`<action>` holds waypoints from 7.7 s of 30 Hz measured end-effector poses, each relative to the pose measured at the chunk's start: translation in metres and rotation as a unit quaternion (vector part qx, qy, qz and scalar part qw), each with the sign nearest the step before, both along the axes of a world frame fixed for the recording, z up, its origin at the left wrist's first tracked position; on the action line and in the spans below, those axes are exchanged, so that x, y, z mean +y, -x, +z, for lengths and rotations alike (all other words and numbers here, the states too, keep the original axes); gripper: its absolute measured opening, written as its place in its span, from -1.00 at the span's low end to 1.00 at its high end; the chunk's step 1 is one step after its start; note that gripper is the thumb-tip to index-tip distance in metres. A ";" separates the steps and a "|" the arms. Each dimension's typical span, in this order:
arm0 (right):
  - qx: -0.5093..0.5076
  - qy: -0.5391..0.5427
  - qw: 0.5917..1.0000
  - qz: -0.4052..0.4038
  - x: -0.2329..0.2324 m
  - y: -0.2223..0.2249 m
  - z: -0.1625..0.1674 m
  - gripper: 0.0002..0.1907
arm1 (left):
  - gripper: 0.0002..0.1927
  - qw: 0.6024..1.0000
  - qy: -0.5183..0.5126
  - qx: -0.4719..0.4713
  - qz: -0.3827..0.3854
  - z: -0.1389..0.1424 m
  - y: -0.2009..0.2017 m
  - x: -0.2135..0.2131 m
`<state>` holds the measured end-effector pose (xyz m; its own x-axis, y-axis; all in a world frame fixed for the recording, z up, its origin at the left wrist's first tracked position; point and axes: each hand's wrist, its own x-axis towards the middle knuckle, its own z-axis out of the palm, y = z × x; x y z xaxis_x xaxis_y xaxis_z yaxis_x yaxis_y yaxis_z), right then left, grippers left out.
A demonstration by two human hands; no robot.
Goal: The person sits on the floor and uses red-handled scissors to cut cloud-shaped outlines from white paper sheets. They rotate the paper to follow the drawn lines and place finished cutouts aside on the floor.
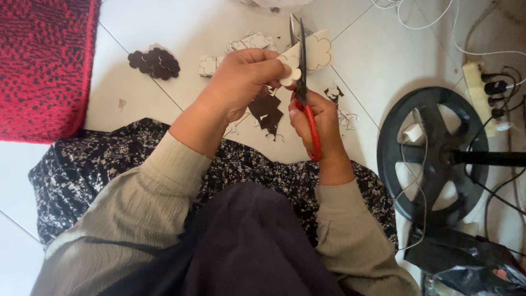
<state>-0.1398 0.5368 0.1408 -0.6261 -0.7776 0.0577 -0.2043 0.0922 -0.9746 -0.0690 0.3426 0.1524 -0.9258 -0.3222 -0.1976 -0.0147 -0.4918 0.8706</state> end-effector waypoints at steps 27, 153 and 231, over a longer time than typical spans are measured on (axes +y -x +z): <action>-0.042 -0.040 0.998 0.037 0.027 -0.011 0.003 -0.60 | -0.86 0.981 0.184 -0.055 0.006 0.011 -0.021 0.011; -0.069 0.063 0.994 0.062 0.145 -0.023 0.074 -0.56 | -0.81 0.938 0.338 0.049 -0.053 0.116 -0.044 0.119; -0.112 0.091 0.983 0.109 0.187 -0.012 0.080 -0.81 | -0.86 0.992 0.124 -0.016 -0.031 0.119 -0.031 0.192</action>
<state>-0.1281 0.7241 0.2204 -0.4579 -0.8846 0.0890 0.0211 -0.1108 -0.9936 -0.0380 0.5345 0.2715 -0.9398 -0.3077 -0.1487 -0.0673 -0.2598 0.9633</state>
